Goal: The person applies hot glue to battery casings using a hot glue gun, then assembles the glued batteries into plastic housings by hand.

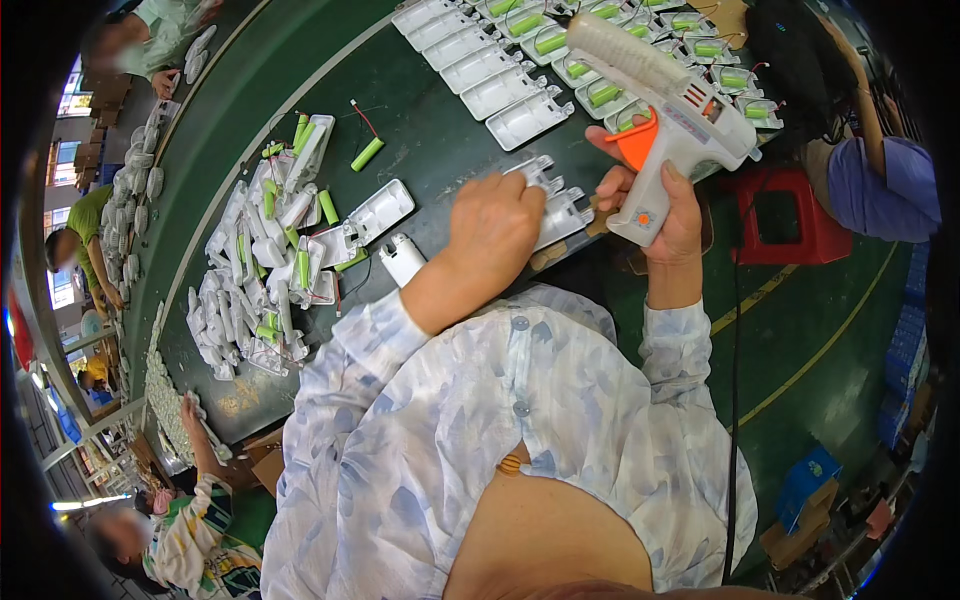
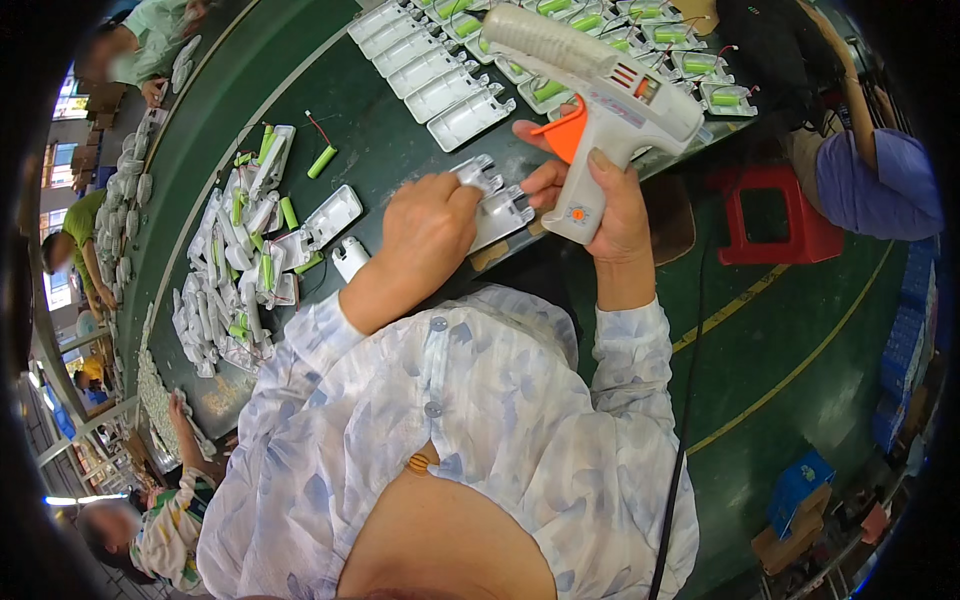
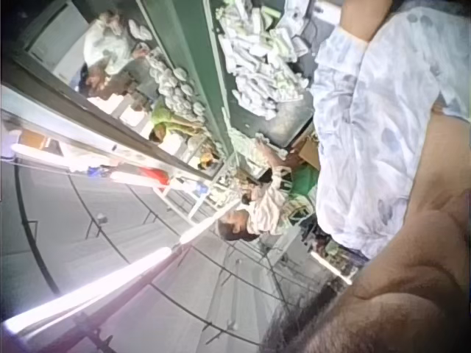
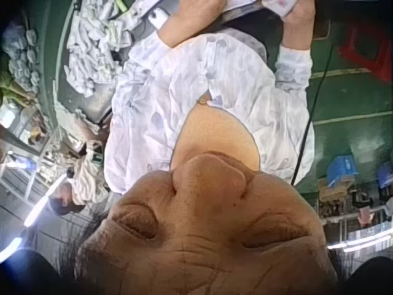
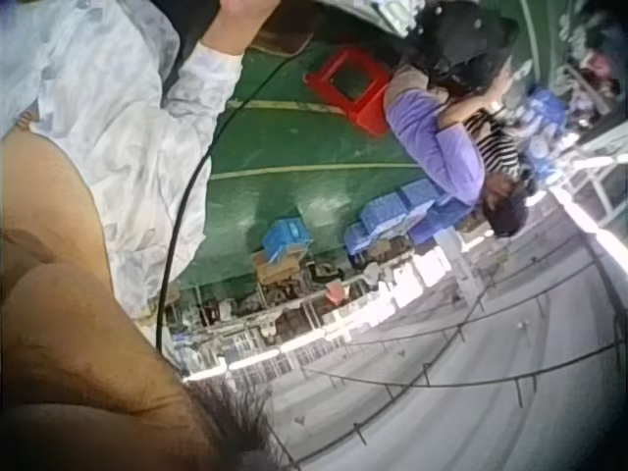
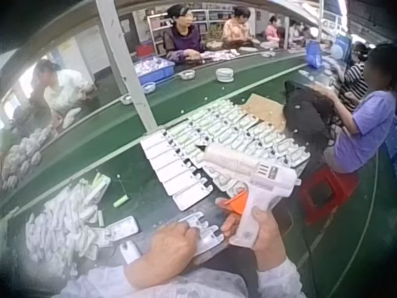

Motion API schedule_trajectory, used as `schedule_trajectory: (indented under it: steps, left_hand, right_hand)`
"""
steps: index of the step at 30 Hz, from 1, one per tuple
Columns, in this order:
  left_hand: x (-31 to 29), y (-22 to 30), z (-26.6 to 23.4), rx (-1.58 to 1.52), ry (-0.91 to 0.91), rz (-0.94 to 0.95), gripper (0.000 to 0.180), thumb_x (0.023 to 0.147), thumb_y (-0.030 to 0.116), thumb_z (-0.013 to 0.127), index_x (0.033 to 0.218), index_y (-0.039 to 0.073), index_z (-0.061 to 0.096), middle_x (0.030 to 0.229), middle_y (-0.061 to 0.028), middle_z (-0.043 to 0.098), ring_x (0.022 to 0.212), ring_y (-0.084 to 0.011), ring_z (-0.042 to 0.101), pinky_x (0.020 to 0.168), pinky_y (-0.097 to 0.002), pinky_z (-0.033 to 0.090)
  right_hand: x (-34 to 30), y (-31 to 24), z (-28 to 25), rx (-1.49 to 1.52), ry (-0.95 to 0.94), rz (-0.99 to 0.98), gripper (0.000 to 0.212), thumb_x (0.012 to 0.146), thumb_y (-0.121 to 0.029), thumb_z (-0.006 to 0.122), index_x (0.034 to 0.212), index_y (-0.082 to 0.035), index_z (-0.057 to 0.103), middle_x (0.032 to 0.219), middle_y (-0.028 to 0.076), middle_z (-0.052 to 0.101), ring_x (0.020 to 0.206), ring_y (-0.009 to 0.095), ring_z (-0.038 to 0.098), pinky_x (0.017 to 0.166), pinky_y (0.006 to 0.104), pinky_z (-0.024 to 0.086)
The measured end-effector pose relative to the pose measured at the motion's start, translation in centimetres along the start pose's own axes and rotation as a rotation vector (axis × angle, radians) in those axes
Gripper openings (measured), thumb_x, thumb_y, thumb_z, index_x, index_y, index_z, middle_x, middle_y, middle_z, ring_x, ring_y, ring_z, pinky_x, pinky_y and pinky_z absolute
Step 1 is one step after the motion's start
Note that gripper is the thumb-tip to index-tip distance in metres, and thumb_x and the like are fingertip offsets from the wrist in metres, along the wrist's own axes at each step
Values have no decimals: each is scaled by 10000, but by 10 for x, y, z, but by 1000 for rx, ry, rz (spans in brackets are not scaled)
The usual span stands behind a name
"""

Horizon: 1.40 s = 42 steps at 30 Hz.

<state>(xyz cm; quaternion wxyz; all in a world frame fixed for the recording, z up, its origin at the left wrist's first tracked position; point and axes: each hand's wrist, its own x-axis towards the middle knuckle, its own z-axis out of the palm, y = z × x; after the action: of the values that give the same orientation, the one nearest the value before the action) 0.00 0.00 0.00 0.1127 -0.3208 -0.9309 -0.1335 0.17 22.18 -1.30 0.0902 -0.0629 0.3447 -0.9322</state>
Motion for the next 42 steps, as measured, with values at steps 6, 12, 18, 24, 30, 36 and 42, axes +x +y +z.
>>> schedule_trajectory:
  steps: [6, 12, 18, 24, 30, 36, 42]
  left_hand:
    - [45, 2, 22, -94, 80, 60, 153, 720, 77, 677, 871, 57, 666, 779, -102, 580, 744, -292, 608, 631, -411, 487]
    - [51, 0, 25, -183, 117, 91, 208, 731, 42, 685, 939, 47, 672, 831, -104, 611, 782, -309, 616, 685, -411, 499]
    - [41, -31, -19, -254, 204, 161, 196, 745, 27, 687, 939, 48, 668, 893, -102, 658, 816, -293, 644, 713, -399, 510]
    - [4, -137, -75, 112, -149, -515, 244, 817, 247, 723, 898, 27, 654, 889, -161, 675, 801, -366, 661, 683, -439, 528]
    - [-14, -180, -55, -68, -189, -459, 410, 764, 246, 774, 1044, -29, 655, 904, -205, 667, 846, -370, 656, 737, -439, 517]
    - [-4, -177, -52, -368, -223, -630, 618, 781, 260, 784, 1285, -25, 570, 755, -106, 658, 661, -206, 620, 596, -327, 474]
    - [0, -178, -54, -447, -248, -572, 274, 796, 225, 762, 981, 49, 663, 752, -95, 596, 676, -236, 580, 619, -377, 461]
  right_hand:
    - [-9, -10, -7, 7, 57, -65, 613, 940, -308, 543, 1416, 23, 342, 1346, 354, 483, 865, 300, 701, 708, 348, 606]
    - [-6, -15, -1, -27, 64, -83, 613, 945, -304, 536, 1391, 70, 343, 1316, 330, 519, 862, 311, 700, 671, 346, 610]
    - [9, -27, 6, -32, 53, -59, 597, 945, -323, 542, 1377, 50, 366, 1171, 275, 609, 796, 317, 700, 653, 356, 613]
    - [49, -75, 52, -381, -55, -85, 449, 952, -281, 554, 1261, 36, 476, 822, 236, 683, 697, 242, 686, 629, 311, 564]
    - [107, -137, 119, -859, -253, -158, 463, 936, -342, 572, 1199, 38, 549, 811, 154, 685, 681, 166, 657, 626, 260, 522]
    - [140, -173, 91, -861, -361, -137, 585, 937, -338, 535, 1317, 101, 461, 987, 214, 684, 601, 124, 600, 591, 236, 497]
    - [173, -121, 80, -948, -238, 152, 538, 941, -326, 581, 1318, 43, 475, 816, 123, 660, 563, 95, 551, 510, 219, 442]
